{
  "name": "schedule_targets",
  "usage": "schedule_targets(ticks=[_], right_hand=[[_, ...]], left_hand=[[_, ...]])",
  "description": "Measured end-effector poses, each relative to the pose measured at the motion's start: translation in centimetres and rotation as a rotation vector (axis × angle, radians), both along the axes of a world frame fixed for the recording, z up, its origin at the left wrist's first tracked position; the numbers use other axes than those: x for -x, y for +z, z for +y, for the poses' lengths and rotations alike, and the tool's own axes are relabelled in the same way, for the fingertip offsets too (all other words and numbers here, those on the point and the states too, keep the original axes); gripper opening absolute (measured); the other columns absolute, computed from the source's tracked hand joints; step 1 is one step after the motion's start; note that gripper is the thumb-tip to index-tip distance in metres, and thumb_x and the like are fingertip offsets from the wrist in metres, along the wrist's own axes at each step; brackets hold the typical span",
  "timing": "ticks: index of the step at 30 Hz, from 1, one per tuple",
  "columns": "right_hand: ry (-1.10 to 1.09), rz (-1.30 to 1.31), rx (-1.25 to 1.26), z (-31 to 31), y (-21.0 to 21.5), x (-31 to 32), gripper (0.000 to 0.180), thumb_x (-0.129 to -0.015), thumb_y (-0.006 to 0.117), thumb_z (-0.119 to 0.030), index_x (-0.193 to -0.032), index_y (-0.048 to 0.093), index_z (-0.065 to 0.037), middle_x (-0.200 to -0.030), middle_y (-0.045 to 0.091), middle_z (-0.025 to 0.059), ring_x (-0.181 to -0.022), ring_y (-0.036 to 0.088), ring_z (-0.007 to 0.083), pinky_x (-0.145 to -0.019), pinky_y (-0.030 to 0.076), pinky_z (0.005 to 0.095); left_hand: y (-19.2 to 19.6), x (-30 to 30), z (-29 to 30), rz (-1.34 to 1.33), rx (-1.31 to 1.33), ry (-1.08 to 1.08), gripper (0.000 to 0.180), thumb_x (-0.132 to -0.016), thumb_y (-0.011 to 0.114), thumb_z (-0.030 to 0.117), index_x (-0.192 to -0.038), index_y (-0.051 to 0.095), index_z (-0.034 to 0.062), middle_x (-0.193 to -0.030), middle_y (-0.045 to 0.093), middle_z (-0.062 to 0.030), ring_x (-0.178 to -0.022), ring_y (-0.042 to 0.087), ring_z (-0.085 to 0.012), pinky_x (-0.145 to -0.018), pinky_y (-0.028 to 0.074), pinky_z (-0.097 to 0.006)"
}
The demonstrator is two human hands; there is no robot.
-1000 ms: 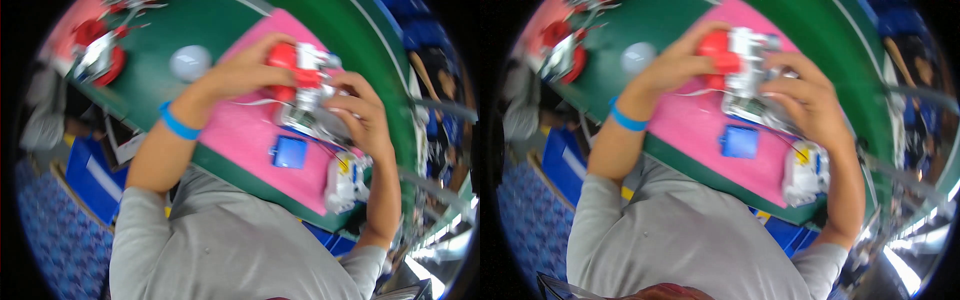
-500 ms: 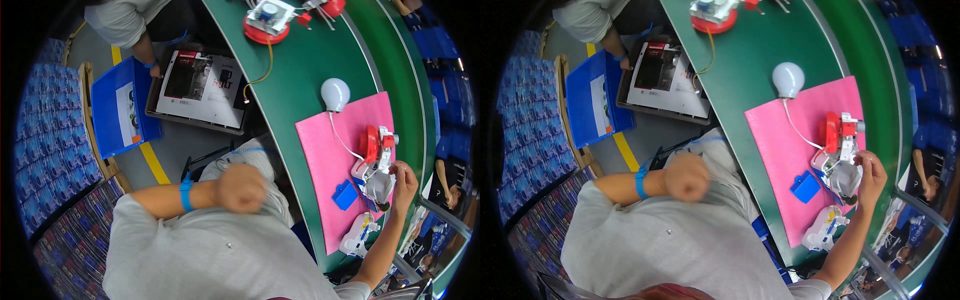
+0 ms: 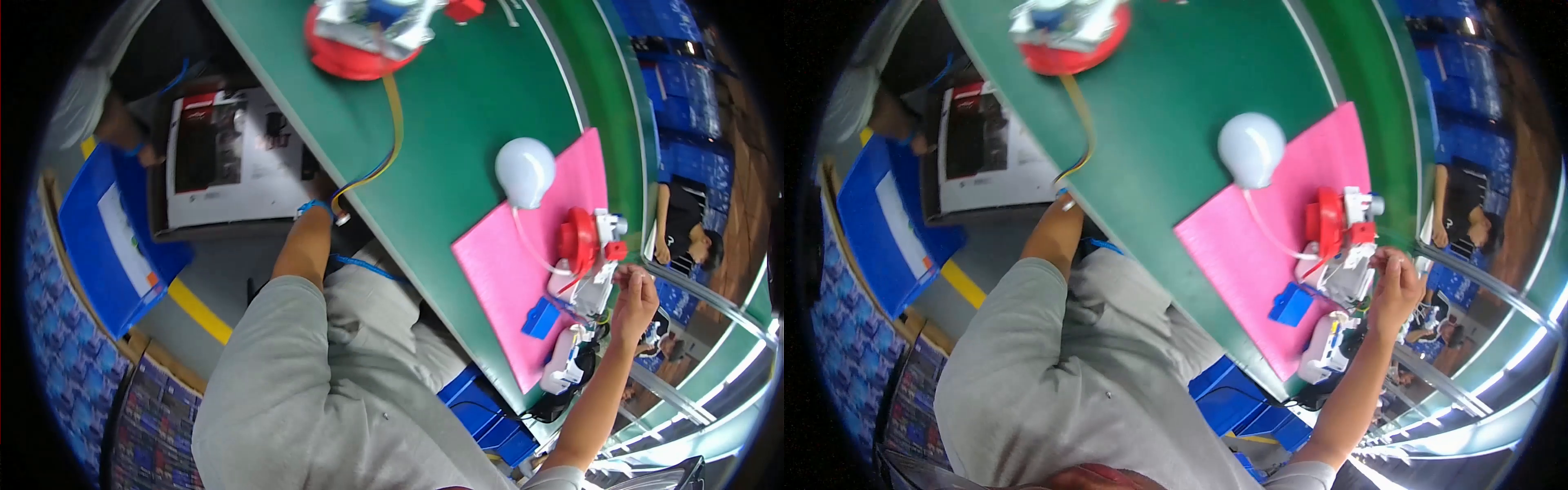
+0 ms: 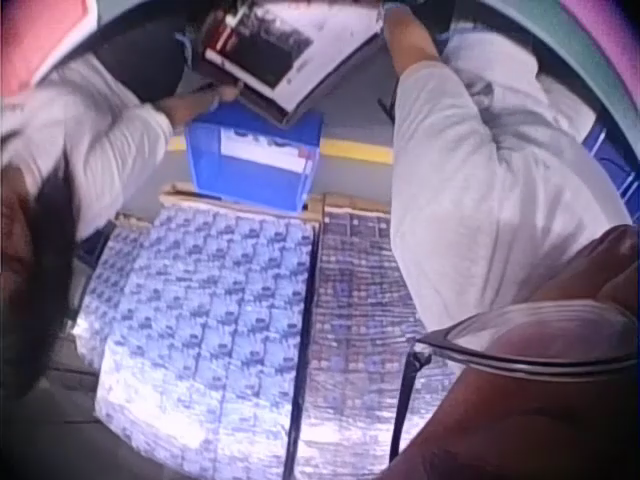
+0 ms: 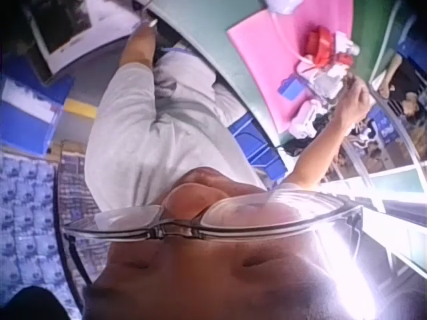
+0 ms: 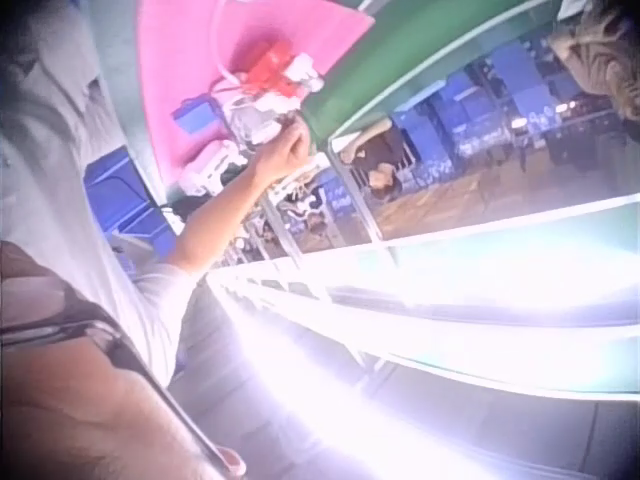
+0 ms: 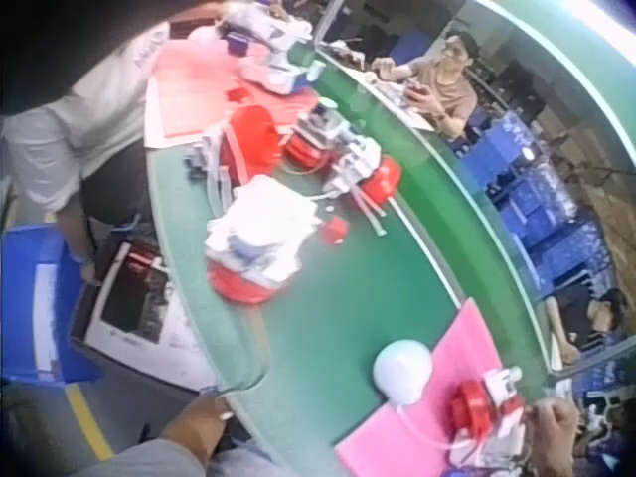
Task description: Assembling components of an electronic light fixture on a production line.
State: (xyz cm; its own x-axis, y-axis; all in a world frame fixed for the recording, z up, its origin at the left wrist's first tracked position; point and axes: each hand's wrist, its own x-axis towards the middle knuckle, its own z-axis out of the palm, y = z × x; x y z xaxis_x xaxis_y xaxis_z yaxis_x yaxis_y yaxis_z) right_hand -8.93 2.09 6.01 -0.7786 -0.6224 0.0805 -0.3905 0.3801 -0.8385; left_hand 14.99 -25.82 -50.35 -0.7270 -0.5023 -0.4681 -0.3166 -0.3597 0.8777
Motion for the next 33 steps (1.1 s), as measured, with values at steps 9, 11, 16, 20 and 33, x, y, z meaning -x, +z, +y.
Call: schedule_targets(ticks=[9, 11, 16, 20, 33], right_hand=[[0.162, 0.006, 0.088, 0.4, -0.1, 0.4, 0.021, -0.094, 0.054, -0.016, -0.099, 0.058, 0.004, -0.084, 0.058, 0.0134, -0.078, 0.053, 0.0207, -0.071, 0.044, 0.0319], [0.186, -0.041, 0.111, -0.1, -0.2, 0.8, 0.021, -0.094, 0.054, -0.016, -0.098, 0.058, 0.004, -0.084, 0.058, 0.0130, -0.078, 0.053, 0.0203, -0.071, 0.044, 0.0316], [0.264, -0.070, 0.135, 0.0, -0.4, 1.9, 0.020, -0.094, 0.054, -0.015, -0.098, 0.058, 0.004, -0.084, 0.057, 0.0128, -0.077, 0.053, 0.0198, -0.070, 0.043, 0.0308], [0.264, -0.040, 0.143, 0.2, -0.8, 2.3, 0.018, -0.094, 0.053, -0.013, -0.097, 0.059, 0.005, -0.085, 0.057, 0.0126, -0.077, 0.053, 0.0191, -0.070, 0.043, 0.0304], [0.256, -0.050, 0.142, 0.5, -2.5, 4.1, 0.017, -0.093, 0.054, -0.008, -0.095, 0.062, 0.006, -0.084, 0.061, 0.0093, -0.075, 0.056, 0.0147, -0.069, 0.047, 0.0271]], left_hand=[[-0.3, -1.0, 2.0, -0.214, 0.485, -0.058, 0.039, -0.092, 0.046, 0.029, -0.124, 0.054, 0.0074, -0.122, 0.060, -0.0116, -0.115, 0.055, -0.0246, -0.093, 0.043, -0.037], [-0.8, -1.1, 2.8, -0.271, 0.610, -0.078, 0.039, -0.092, 0.046, 0.028, -0.124, 0.055, 0.0075, -0.122, 0.060, -0.0114, -0.115, 0.055, -0.0245, -0.093, 0.043, -0.037], [-0.9, -2.6, 4.4, -0.373, 0.908, -0.119, 0.038, -0.092, 0.046, 0.027, -0.123, 0.056, 0.0078, -0.123, 0.060, -0.0108, -0.115, 0.055, -0.0245, -0.092, 0.044, -0.037], [2.6, -3.5, 3.5, -0.453, 1.144, -0.151, 0.037, -0.092, 0.045, 0.027, -0.122, 0.056, 0.0080, -0.123, 0.060, -0.0104, -0.115, 0.055, -0.0244, -0.092, 0.044, -0.037], [18.9, -6.1, 2.7, -0.483, 1.022, -0.272, 0.033, -0.068, 0.058, 0.005, -0.098, 0.052, -0.0066, -0.082, 0.062, -0.0262, -0.077, 0.061, -0.0439, -0.069, 0.051, -0.050]])
